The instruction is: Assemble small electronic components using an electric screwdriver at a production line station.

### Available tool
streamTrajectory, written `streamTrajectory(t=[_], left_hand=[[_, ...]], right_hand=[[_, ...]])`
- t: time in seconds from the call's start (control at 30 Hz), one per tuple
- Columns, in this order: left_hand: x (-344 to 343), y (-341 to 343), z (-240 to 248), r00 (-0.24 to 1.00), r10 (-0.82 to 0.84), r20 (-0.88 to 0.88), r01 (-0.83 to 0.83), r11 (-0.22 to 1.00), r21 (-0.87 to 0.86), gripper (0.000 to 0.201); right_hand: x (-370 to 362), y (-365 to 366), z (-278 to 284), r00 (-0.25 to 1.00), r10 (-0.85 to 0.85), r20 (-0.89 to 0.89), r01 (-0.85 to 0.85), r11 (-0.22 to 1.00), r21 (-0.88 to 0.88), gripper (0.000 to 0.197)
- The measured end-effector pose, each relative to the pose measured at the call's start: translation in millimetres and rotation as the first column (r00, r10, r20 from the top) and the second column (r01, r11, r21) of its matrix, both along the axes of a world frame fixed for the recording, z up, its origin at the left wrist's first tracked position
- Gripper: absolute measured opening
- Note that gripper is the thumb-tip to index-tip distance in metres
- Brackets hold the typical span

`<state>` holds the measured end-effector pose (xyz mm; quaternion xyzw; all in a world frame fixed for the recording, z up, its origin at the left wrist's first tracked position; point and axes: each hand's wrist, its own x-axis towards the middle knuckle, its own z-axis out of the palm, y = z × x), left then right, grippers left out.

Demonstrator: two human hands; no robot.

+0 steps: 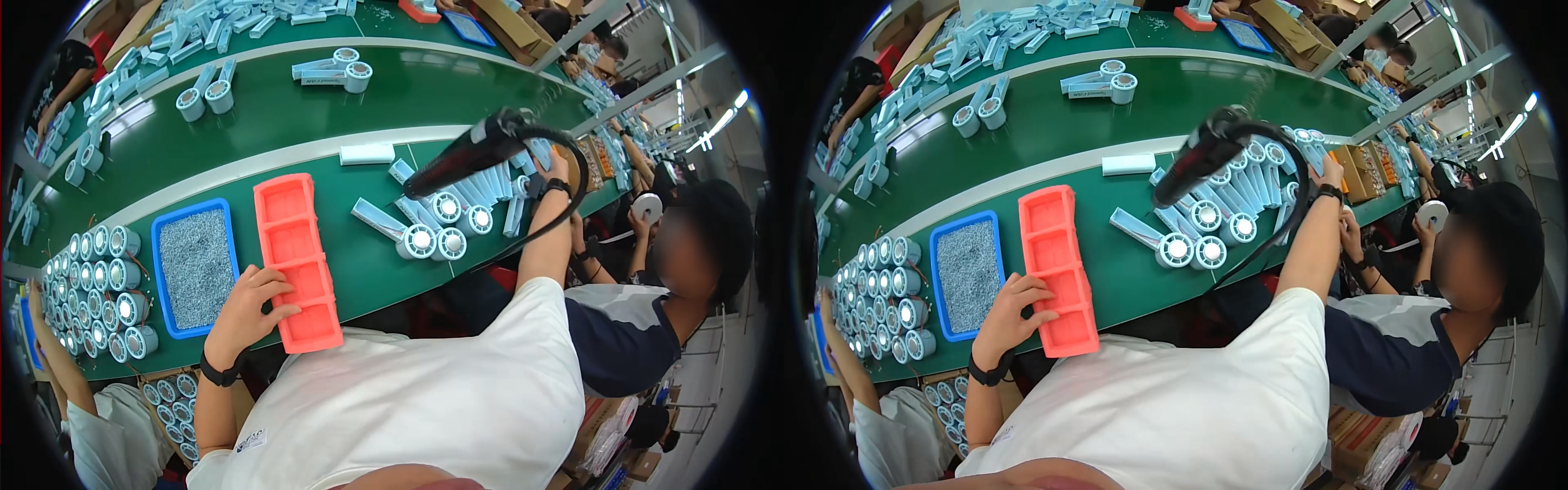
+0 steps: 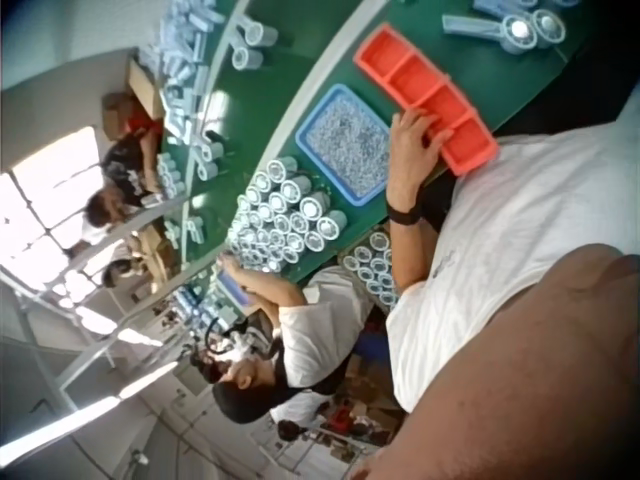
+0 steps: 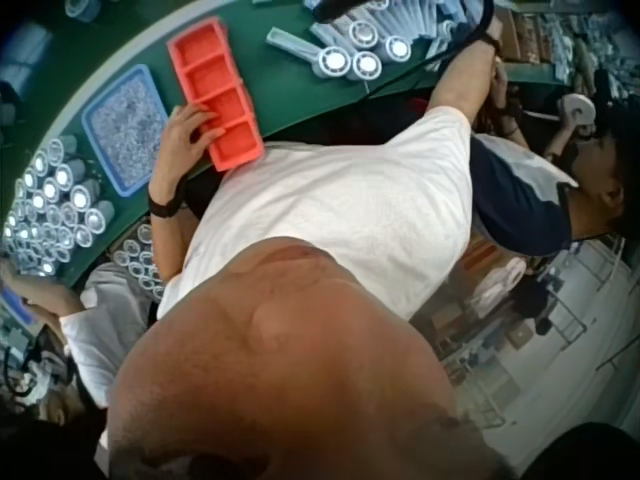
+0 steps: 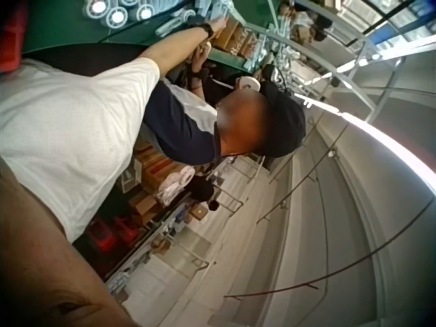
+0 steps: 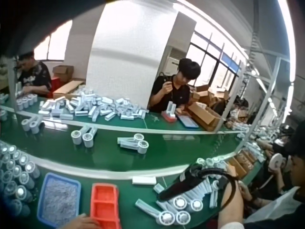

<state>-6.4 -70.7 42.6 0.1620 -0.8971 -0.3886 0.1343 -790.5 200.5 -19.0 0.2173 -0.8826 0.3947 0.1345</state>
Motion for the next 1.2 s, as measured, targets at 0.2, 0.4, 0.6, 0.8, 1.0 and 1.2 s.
streamTrajectory(t=[0.2, 0.4, 0.6, 0.8, 1.0, 1.2], left_hand=[[21.3, -5.1, 26.7, 0.994, 0.033, -0.101, -0.031, 0.999, 0.027, 0.032], [29.0, -107.6, 85.7, 0.862, 0.489, -0.135, -0.457, 0.864, 0.212, 0.026], [-14.6, -247.2, 74.7, 0.681, 0.722, 0.122, -0.557, 0.618, -0.554, 0.053], [-119.7, -306.5, 25.5, 0.688, 0.711, 0.145, -0.547, 0.64, -0.539, 0.082], [-147.2, -343.0, -34.4, 0.598, 0.702, 0.385, -0.534, 0.708, -0.462, 0.105], [-116.7, -327.3, -38.1, 0.803, 0.587, -0.104, -0.528, 0.619, -0.582, 0.059]], right_hand=[[125.9, -25.0, 127.2, 0.992, -0.083, -0.093, 0.069, 0.988, -0.142, 0.028], [342.0, 59.2, 290.5, 0.972, 0.17, -0.163, -0.212, 0.933, -0.29, 0.028], [544.6, -103.5, 224.6, 0.543, 0.633, 0.552, -0.812, 0.564, 0.151, 0.025], [597.1, -96.4, 178.9, 0.657, 0.736, -0.163, -0.676, 0.48, -0.559, 0.019], [629.1, -154.6, 125.4, 0.262, 0.952, -0.16, -0.965, 0.255, -0.061, 0.014], [572.2, -207.1, 74.5, 0.365, 0.858, 0.361, -0.642, 0.513, -0.57, 0.032]])
